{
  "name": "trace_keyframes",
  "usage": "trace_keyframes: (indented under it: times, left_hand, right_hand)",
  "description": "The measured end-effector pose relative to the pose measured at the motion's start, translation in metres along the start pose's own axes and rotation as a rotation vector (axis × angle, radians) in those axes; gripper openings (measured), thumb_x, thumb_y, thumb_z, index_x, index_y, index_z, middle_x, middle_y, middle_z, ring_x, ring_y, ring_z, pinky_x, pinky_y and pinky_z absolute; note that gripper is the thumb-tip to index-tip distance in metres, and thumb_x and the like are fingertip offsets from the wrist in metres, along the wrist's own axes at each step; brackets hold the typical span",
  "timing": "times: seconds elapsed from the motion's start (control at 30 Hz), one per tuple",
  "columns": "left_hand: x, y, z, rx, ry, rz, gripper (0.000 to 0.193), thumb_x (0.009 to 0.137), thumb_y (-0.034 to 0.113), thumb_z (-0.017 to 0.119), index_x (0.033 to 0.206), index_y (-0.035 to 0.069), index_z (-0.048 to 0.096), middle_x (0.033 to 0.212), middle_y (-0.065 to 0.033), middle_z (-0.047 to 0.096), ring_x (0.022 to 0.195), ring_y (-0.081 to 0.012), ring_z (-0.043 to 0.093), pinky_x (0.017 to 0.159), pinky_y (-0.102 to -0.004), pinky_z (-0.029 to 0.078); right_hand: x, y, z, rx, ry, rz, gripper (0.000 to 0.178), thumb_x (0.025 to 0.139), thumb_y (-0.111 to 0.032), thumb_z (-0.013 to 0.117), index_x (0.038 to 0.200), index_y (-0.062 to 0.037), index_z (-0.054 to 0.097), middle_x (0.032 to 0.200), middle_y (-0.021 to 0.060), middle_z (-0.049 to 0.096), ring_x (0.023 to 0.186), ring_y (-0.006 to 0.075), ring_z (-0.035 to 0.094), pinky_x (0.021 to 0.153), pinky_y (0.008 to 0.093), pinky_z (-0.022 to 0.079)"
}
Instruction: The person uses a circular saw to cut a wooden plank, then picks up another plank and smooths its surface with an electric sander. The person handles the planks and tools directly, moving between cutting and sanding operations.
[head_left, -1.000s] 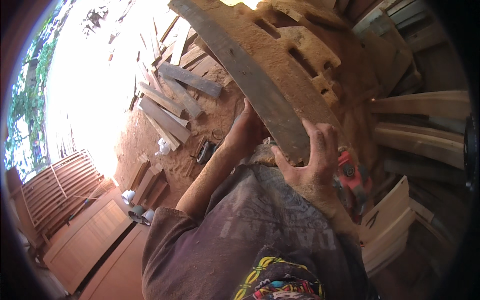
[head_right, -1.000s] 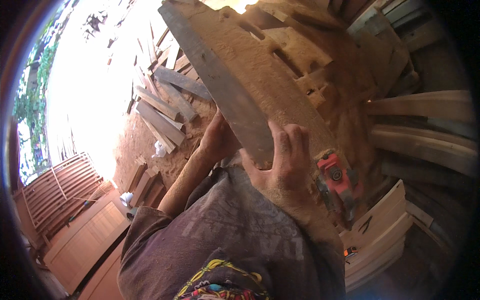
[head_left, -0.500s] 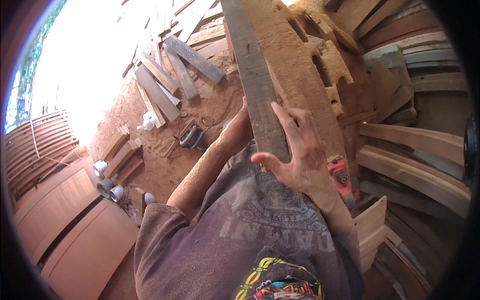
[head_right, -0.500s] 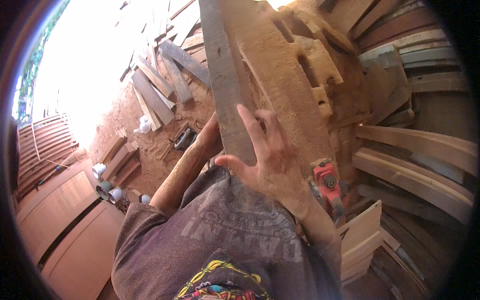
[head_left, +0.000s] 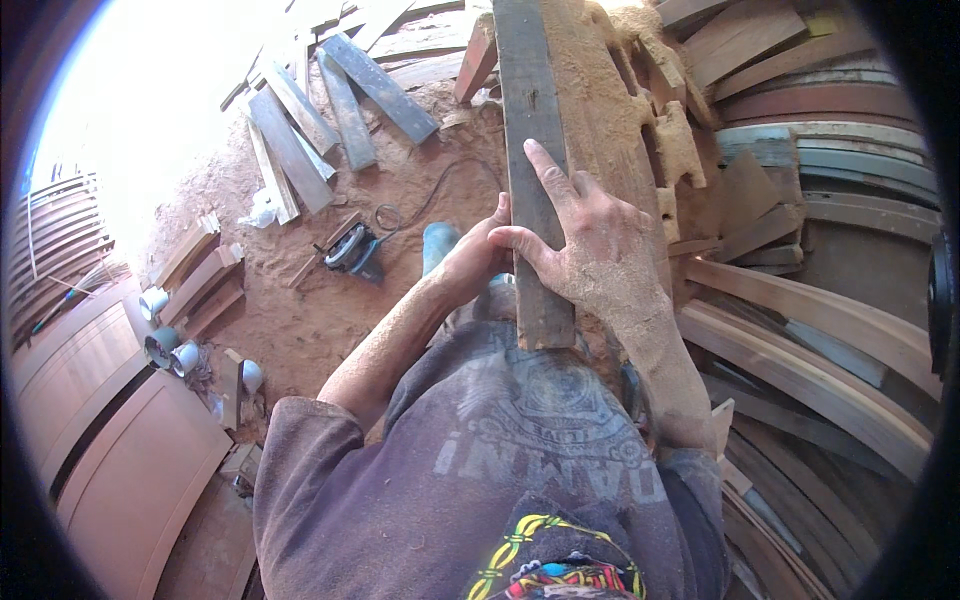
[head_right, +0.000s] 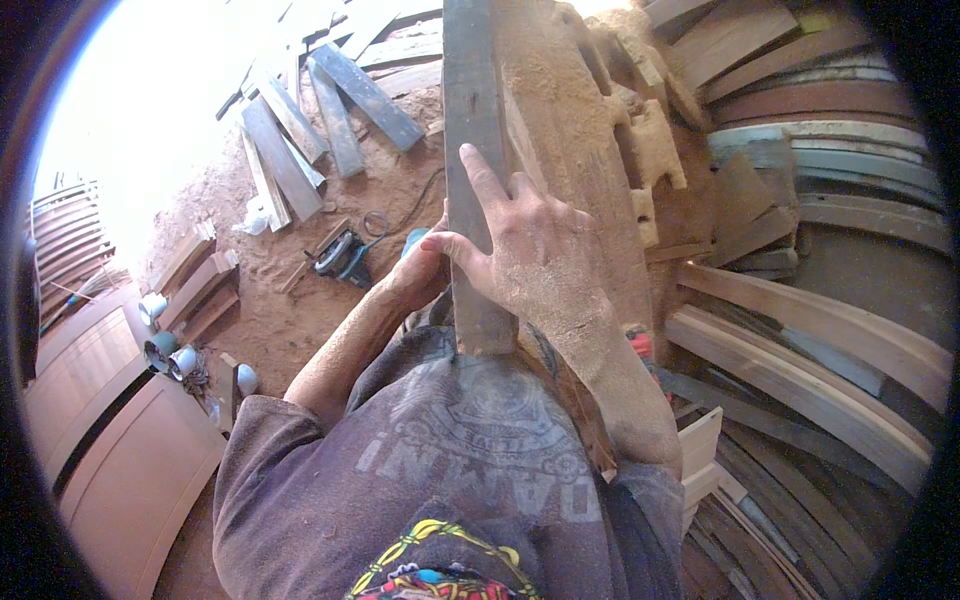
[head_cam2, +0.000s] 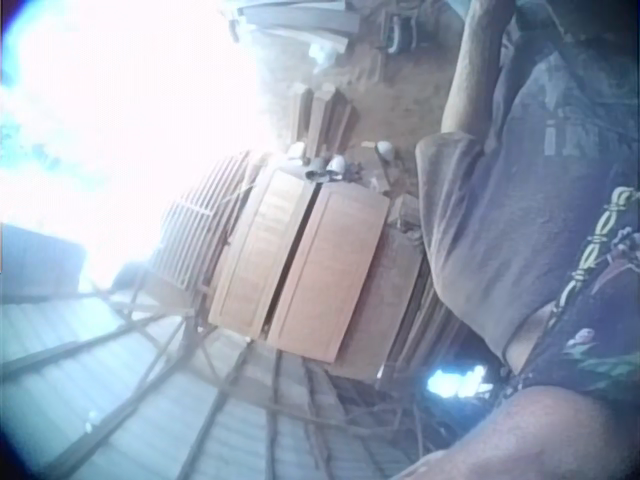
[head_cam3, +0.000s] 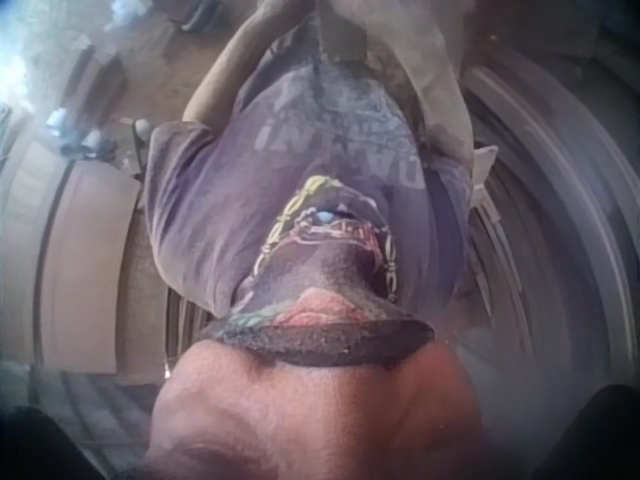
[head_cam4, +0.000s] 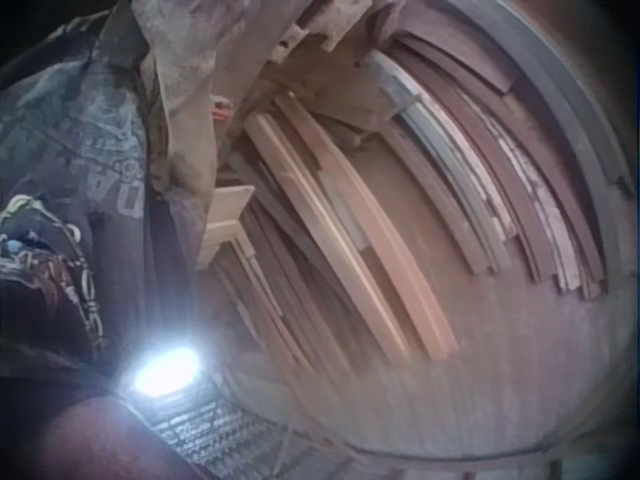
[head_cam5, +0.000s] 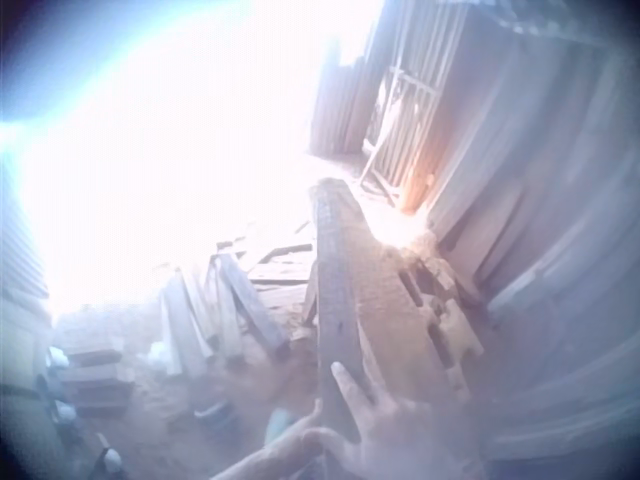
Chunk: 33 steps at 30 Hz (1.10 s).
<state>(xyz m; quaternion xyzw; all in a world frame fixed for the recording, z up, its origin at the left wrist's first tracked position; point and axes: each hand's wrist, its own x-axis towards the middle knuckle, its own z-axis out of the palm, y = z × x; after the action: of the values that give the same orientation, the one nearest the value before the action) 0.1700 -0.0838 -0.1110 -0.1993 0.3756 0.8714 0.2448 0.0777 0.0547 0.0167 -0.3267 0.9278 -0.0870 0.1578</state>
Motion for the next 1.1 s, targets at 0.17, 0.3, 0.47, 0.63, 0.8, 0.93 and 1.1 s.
trace_keyframes:
  times: [0.17, 0.3, 0.47, 0.63, 0.8, 0.93, 1.1]
  left_hand:
    - [0.003, -0.002, -0.003, -0.063, 0.006, -0.035, 0.079, 0.109, 0.069, 0.03, 0.149, 0.006, 0.052, 0.129, -0.0082, 0.067, 0.118, -0.0196, 0.066, 0.102, -0.0399, 0.053]
    - [0.008, -0.004, -0.006, -0.061, 0.048, -0.099, 0.074, 0.111, 0.065, 0.032, 0.149, 0.006, 0.053, 0.13, -0.0084, 0.067, 0.118, -0.0197, 0.066, 0.101, -0.0393, 0.053]
    - [0.011, -0.006, -0.005, -0.076, 0.016, -0.098, 0.07, 0.113, 0.062, 0.032, 0.15, 0.006, 0.052, 0.13, -0.0086, 0.067, 0.116, -0.02, 0.066, 0.098, -0.0388, 0.054]
    - [0.012, -0.002, -0.006, 0.019, -0.005, -0.072, 0.071, 0.111, 0.062, 0.041, 0.153, 0.005, 0.048, 0.134, -0.011, 0.066, 0.119, -0.0224, 0.065, 0.095, -0.0395, 0.055]
    - [0.0, 0.023, 0.014, 0.483, 0.04, -0.104, 0.074, 0.103, 0.042, 0.071, 0.16, 0.005, 0.039, 0.137, -0.0189, 0.064, 0.122, -0.0227, 0.064, 0.101, -0.0378, 0.054]
    - [0.007, 0.005, 0.008, 0.46, 0.022, -0.001, 0.079, 0.098, 0.026, 0.08, 0.159, 0.002, 0.036, 0.133, -0.0207, 0.066, 0.122, -0.0237, 0.065, 0.102, -0.0379, 0.053]
    - [0.011, -0.003, -0.009, 0.437, 0.067, -0.016, 0.08, 0.097, 0.024, 0.081, 0.16, 0.003, 0.036, 0.128, -0.0189, 0.069, 0.121, -0.0235, 0.066, 0.106, -0.0382, 0.052]
  right_hand:
    - [-0.003, 0.0, 0.004, 0.065, 0.046, -0.015, 0.091, 0.091, -0.074, 0.065, 0.159, -0.0176, 0.047, 0.11, 0.0182, 0.07, 0.097, 0.0339, 0.076, 0.08, 0.0499, 0.062]
    - [-0.01, -0.001, 0.002, 0.1, 0.066, -0.003, 0.081, 0.093, -0.064, 0.071, 0.154, -0.0159, 0.051, 0.11, 0.0176, 0.069, 0.096, 0.0335, 0.076, 0.079, 0.0476, 0.062]
    - [-0.017, -0.001, 0.002, 0.097, 0.062, 0.032, 0.083, 0.092, -0.063, 0.072, 0.156, -0.0152, 0.048, 0.112, 0.0181, 0.068, 0.097, 0.0343, 0.076, 0.079, 0.0466, 0.063]
    - [-0.014, 0.004, 0.004, 0.131, 0.072, 0.085, 0.088, 0.094, -0.06, 0.072, 0.163, -0.0155, 0.038, 0.117, 0.0199, 0.067, 0.107, 0.0378, 0.074, 0.086, 0.0481, 0.062]
    - [-0.042, 0.044, 0.03, 0.491, 0.073, 0.306, 0.083, 0.102, -0.051, 0.067, 0.167, -0.0127, 0.033, 0.149, 0.0257, 0.056, 0.139, 0.0396, 0.057, 0.113, 0.0479, 0.048]
    - [-0.051, 0.077, 0.07, 0.868, 0.094, 0.572, 0.081, 0.105, -0.041, 0.065, 0.167, -0.0038, 0.028, 0.165, 0.0263, 0.04, 0.152, 0.0374, 0.043, 0.124, 0.0445, 0.035]
    - [-0.052, 0.073, 0.088, 0.998, 0.116, 0.621, 0.082, 0.108, -0.044, 0.06, 0.166, 0.0027, 0.027, 0.167, 0.0251, 0.036, 0.157, 0.0349, 0.035, 0.127, 0.0422, 0.029]
